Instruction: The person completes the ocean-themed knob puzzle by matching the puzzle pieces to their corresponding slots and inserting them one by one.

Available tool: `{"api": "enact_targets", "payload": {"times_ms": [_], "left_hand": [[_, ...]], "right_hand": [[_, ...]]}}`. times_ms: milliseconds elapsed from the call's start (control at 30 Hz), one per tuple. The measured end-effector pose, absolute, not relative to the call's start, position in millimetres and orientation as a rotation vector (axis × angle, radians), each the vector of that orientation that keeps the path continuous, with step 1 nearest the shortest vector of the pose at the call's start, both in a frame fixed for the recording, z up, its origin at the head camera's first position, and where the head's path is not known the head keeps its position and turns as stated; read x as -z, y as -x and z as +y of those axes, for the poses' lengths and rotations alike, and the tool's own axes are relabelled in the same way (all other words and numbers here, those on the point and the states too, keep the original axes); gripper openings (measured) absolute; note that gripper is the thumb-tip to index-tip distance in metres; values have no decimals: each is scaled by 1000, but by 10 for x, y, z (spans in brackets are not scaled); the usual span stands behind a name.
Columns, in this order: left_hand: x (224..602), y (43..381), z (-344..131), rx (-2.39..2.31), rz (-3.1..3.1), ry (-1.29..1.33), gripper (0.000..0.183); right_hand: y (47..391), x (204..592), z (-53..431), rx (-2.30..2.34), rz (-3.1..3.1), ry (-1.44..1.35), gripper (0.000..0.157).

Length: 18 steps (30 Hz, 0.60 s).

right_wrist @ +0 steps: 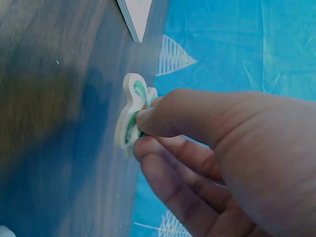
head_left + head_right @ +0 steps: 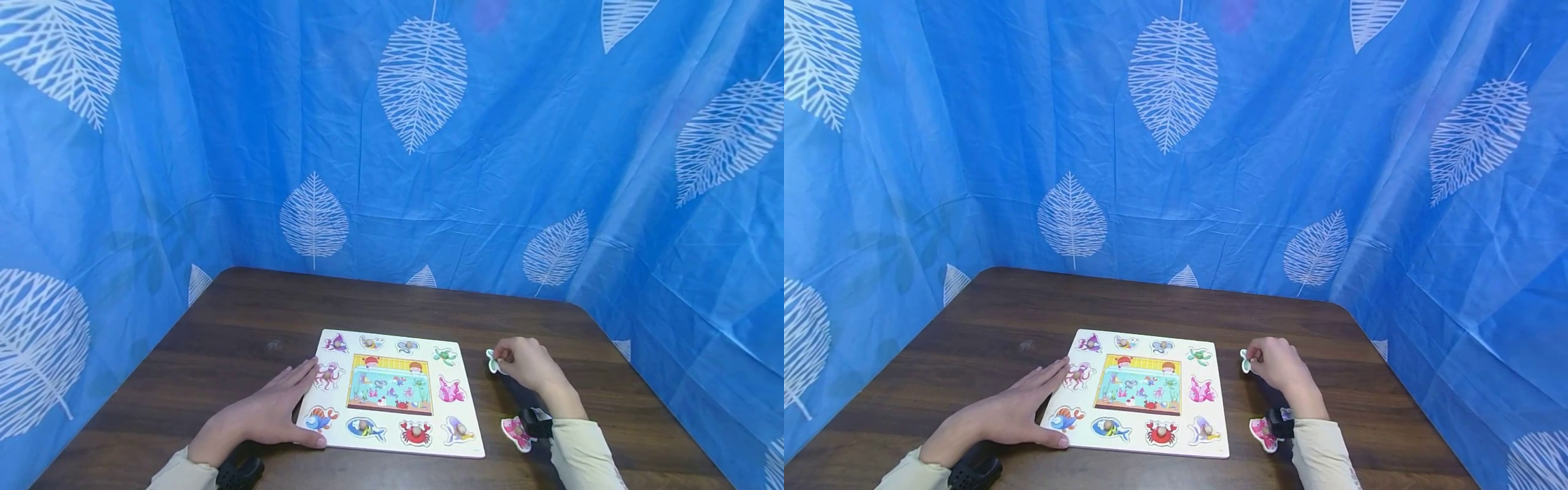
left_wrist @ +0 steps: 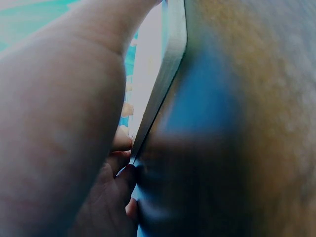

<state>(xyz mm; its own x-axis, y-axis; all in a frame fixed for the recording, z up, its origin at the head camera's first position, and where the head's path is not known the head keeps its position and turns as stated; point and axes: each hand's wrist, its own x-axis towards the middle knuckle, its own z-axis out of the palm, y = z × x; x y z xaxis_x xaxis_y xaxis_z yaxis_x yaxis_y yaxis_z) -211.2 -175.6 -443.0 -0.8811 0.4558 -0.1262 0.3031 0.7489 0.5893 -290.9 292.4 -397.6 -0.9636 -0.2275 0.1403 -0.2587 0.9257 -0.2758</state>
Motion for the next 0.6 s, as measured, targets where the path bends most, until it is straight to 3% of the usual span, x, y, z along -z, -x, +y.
{"api": "enact_targets", "payload": {"times_ms": [600], "left_hand": [[4434, 2112, -1757, -815, 2688, -586, 126]], "right_hand": [[2957, 4034, 2737, -476, -2902, -403, 12]]}}
